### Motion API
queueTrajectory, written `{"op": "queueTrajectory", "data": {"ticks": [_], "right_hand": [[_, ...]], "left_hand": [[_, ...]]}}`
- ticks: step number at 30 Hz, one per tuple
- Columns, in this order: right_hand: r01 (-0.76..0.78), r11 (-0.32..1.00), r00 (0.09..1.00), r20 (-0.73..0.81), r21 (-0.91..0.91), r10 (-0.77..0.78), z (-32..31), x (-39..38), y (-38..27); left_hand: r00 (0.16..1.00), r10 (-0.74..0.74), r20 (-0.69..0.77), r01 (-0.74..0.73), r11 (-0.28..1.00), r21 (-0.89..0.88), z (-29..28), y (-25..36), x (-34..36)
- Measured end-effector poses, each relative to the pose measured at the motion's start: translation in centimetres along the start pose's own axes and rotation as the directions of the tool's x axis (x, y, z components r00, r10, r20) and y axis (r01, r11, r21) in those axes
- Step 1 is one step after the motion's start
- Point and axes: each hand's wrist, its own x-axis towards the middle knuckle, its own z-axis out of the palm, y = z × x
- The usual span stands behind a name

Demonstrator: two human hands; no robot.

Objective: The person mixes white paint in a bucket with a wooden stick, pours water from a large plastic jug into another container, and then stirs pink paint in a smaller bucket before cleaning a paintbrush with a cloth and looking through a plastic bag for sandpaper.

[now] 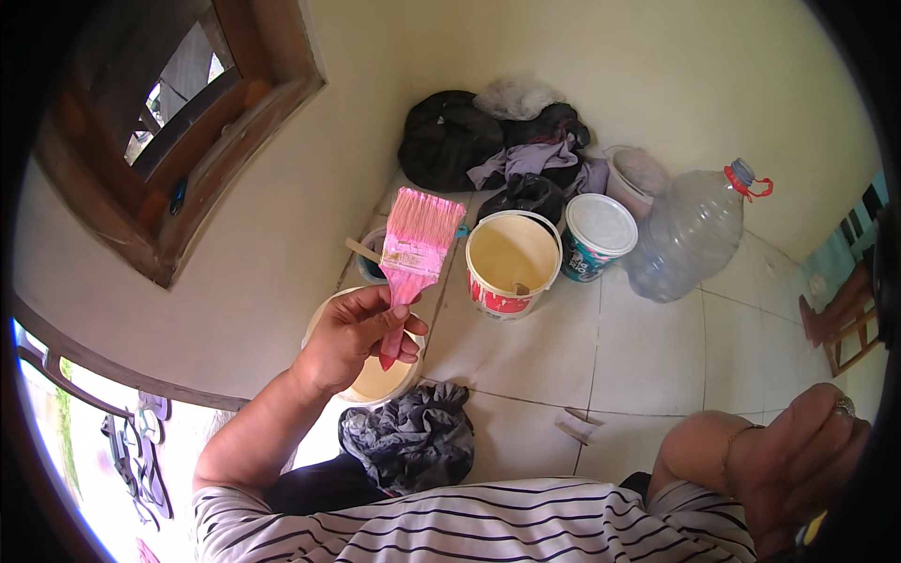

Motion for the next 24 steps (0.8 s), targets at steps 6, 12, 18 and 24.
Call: {"op": "queueTrajectory", "data": {"ticks": [6, 12, 18, 24], "right_hand": [[-0.025, 0.999, 0.999, -0.044, -0.026, 0.024, 0.2, -0.1, -1.6], [-0.065, 0.997, 0.995, -0.073, -0.046, 0.061, 0.9, -0.4, -1.8], [-0.145, 0.988, 0.987, -0.079, -0.053, 0.14, 0.9, -0.9, -0.6], [-0.135, 0.991, 0.988, -0.071, -0.007, 0.135, 1.9, -1.0, -1.2]], "left_hand": [[1.0, 0.01, 0.009, -0.01, 1.0, -0.018, 0.1, 0.0, -0.1], [0.999, 0.033, 0.008, -0.033, 0.999, -0.036, 0.0, -0.1, -0.7], [0.997, 0.071, -0.024, -0.071, 0.997, 0.008, -0.4, -0.1, -0.6], [0.996, 0.064, -0.059, -0.065, 0.998, -0.011, -0.4, 0.7, -1.8]]}}
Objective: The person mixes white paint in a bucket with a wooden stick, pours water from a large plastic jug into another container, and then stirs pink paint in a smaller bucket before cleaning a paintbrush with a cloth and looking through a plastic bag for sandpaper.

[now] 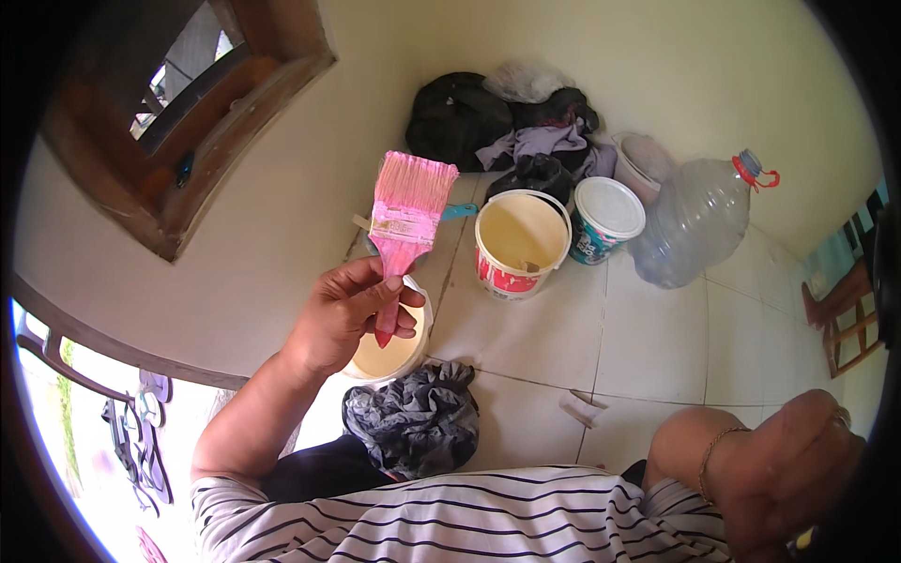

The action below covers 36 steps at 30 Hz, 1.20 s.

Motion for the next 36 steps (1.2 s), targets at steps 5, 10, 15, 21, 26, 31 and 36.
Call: {"op": "queueTrajectory", "data": {"ticks": [5, 10, 15, 21, 26, 31, 36], "right_hand": [[-0.146, 0.98, 0.987, -0.093, -0.133, 0.134, 0.7, -1.1, 1.5], [-0.444, 0.742, 0.895, -0.207, -0.502, 0.396, 1.6, -2.1, 3.8], [-0.378, 0.582, 0.499, 0.371, -0.72, 0.783, 0.5, -1.9, 5.1], [-0.361, 0.292, 0.267, 0.202, -0.886, 0.942, -2.7, -4.0, 2.0], [-0.405, 0.02, 0.147, -0.043, -0.914, 0.988, -5.3, -5.0, -1.5], [-0.336, -0.055, 0.121, -0.101, -0.94, 0.987, -8.3, -5.9, -2.0], [-0.41, 0.004, 0.054, -0.02, -0.912, 0.998, -15.3, -7.7, 0.8]], "left_hand": [[1.0, 0.025, -0.012, -0.025, 1.0, 0.006, -1.3, 0.3, -0.3], [0.999, 0.044, 0.002, -0.044, 0.997, -0.069, -2.0, 0.1, -0.1], [1.0, 0.002, -0.002, -0.002, 0.997, -0.072, -2.3, -1.0, -0.2], [0.994, 0.09, 0.068, -0.093, 0.994, 0.05, -1.9, -0.6, 0.4], [0.961, 0.249, 0.123, -0.275, 0.919, 0.284, -0.3, 0.3, 0.8], [0.984, 0.154, 0.092, -0.175, 0.931, 0.32, -0.2, 2.4, 0.0], [0.995, 0.06, -0.083, -0.055, 0.997, 0.059, 1.0, 5.2, -2.9]]}}
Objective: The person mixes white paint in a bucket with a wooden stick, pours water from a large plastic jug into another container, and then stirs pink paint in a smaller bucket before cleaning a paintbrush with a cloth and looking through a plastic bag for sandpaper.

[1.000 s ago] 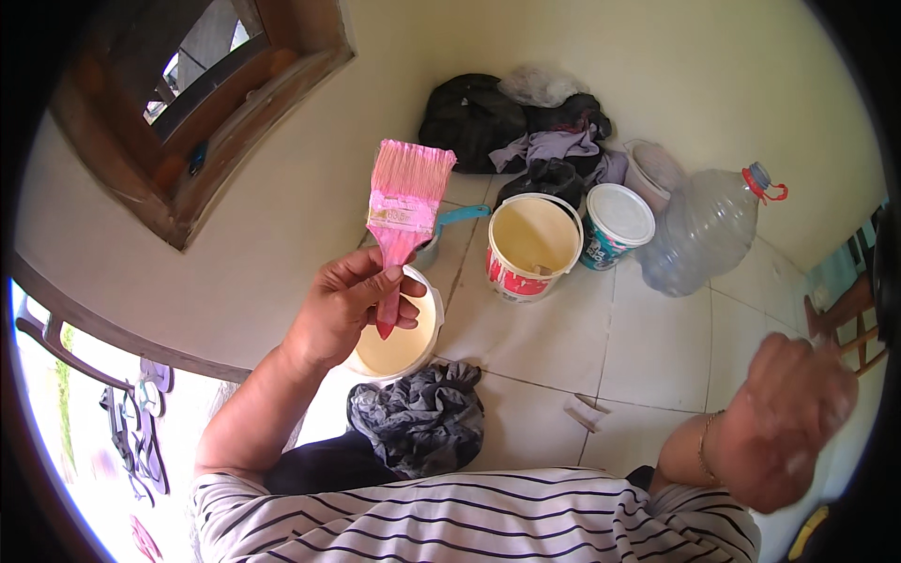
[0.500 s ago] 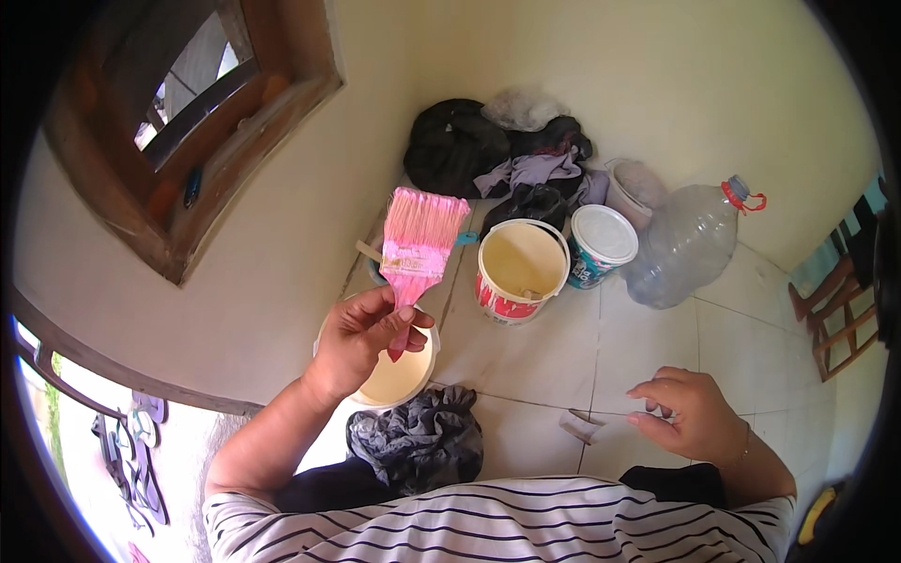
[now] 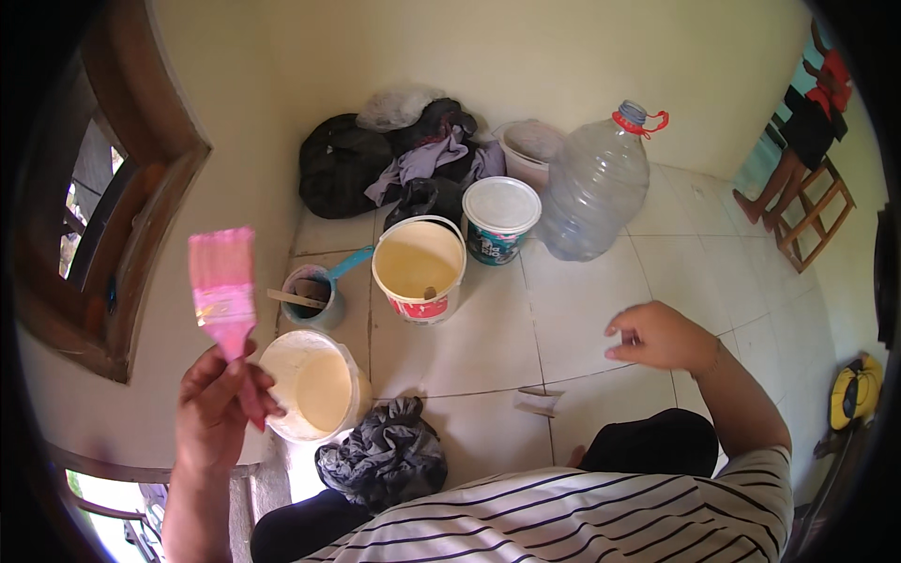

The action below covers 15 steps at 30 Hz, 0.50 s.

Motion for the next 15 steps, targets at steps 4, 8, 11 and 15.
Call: {"op": "queueTrajectory", "data": {"ticks": [4, 8, 11, 15], "right_hand": [[-0.114, 0.993, 0.992, 0.048, 0.025, 0.113, 2.3, 4.3, 7.5], [-0.349, 0.907, 0.936, 0.127, 0.238, 0.327, 5.6, 8.1, 11.7], [-0.308, 0.929, 0.948, 0.147, 0.204, 0.282, 9.7, 9.0, 15.0], [-0.367, 0.897, 0.892, 0.367, 0.246, 0.265, 13.7, 8.8, 14.7]], "left_hand": [[0.998, -0.002, -0.055, -0.001, 0.998, -0.061, 1.4, 0.7, -3.3], [0.987, -0.012, -0.163, -0.02, 0.981, -0.192, 2.3, -0.7, -6.5], [0.956, -0.063, -0.286, 0.009, 0.982, -0.186, 3.1, -1.0, -7.8], [0.955, -0.026, -0.294, -0.052, 0.965, -0.257, 3.7, -1.8, -8.0]]}}
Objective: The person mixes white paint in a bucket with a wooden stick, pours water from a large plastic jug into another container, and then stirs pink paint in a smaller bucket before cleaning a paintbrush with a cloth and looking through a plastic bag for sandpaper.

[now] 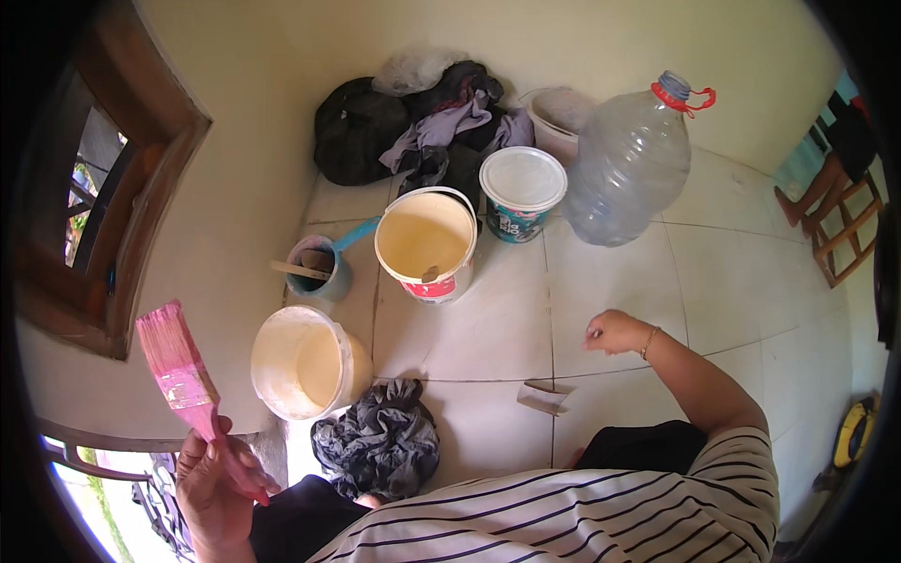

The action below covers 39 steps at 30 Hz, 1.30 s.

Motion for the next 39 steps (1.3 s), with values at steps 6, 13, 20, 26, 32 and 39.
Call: {"op": "queueTrajectory", "data": {"ticks": [6, 13, 20, 26, 32, 39], "right_hand": [[0.111, 0.978, 0.994, 0.007, -0.174, -0.111, 1.3, 0.8, -0.6], [0.321, 0.714, 0.918, -0.017, 0.622, -0.397, -6.6, -4.8, -10.3], [0.815, 0.579, 0.551, -0.336, 0.02, -0.764, -10.6, -15.9, -22.7], [0.678, 0.726, 0.722, -0.082, -0.115, -0.687, -6.0, -11.2, -25.9], [0.324, 0.727, 0.945, 0.247, -0.605, -0.216, 3.7, -1.0, -15.7], [0.092, 0.724, 0.99, 0.139, -0.683, 0.005, 13.0, 0.1, -5.9]], "left_hand": [[0.995, -0.005, 0.097, -0.006, 0.994, 0.109, 0.7, -0.6, 0.8], [0.996, 0.075, 0.058, -0.082, 0.989, 0.125, 0.4, -0.6, 1.4], [0.987, 0.112, 0.113, -0.123, 0.988, 0.09, -1.8, -0.1, 1.7], [0.99, -0.028, 0.14, 0.008, 0.99, 0.141, -2.3, -0.9, 2.0], [0.987, -0.046, 0.155, -0.003, 0.953, 0.304, -2.9, -0.2, 1.4], [0.992, 0.025, 0.124, -0.046, 0.985, 0.166, -5.3, 0.1, 1.1]]}}
